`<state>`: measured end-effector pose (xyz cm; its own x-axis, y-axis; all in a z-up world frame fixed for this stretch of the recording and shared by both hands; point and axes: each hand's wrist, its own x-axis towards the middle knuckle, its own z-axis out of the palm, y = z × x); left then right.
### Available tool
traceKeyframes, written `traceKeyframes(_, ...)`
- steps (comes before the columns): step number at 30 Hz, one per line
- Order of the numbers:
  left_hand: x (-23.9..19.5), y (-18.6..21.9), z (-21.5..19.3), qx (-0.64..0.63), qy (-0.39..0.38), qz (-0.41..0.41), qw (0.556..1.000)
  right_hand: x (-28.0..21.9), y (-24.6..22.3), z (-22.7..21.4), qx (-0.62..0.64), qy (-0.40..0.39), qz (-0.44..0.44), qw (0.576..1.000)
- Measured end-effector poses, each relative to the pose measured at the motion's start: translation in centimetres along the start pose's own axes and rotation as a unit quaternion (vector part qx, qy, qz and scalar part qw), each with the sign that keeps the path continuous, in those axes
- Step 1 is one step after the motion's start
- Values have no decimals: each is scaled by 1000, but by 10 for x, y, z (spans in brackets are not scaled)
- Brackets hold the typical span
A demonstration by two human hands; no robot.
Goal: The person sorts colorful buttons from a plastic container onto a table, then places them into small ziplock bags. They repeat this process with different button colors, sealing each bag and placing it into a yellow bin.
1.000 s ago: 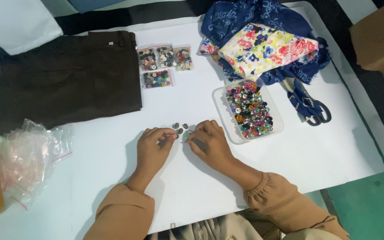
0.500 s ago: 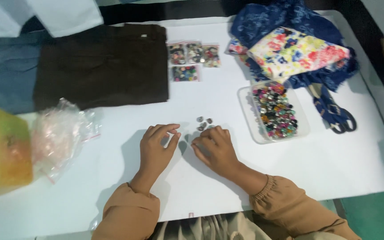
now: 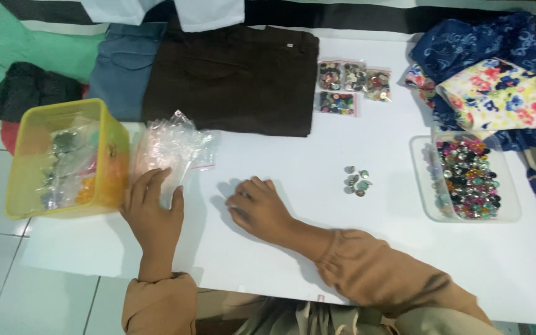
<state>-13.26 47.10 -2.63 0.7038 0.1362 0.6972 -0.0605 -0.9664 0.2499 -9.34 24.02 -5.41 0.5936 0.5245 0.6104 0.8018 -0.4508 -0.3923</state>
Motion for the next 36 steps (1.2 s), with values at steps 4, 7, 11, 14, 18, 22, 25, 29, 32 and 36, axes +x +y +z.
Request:
traceKeyframes(4,-13,-22,11,10,-45,-35,998,41,-11,35,11,-24,20,999)
traceKeyframes(7,-18,-27,20,-6,-39,-17,999,66,-15,53,-2,-39,17,999)
traceKeyframes(11,-19,-28,18,-8,-38,-43,998,81,-5,84,-53,-55,21,997)
traceKeyframes(14,-17,-25,16,-13,-59,-67,996,85,4,89,-57,-49,13,997)
traceKeyframes(18,-19,-27,20,-29,-59,-43,997,79,13,92,-1,-23,12,1000)
traceKeyframes(22,-14,-15,14,-33,-73,-31,996,79,9,78,47,3,36,998)
traceKeyframes(25,-11,-12,12,-12,-48,4,999,81,-1,55,43,33,35,998)
traceKeyframes(29,-4,-11,6,-64,43,47,996,76,-11,19,99,81,34,991)
traceKeyframes(32,2,8,0,-164,26,9,986,66,-4,-6,156,100,61,981)
traceKeyframes(36,13,51,0,-342,-41,-88,935,46,11,-42,260,118,129,950)
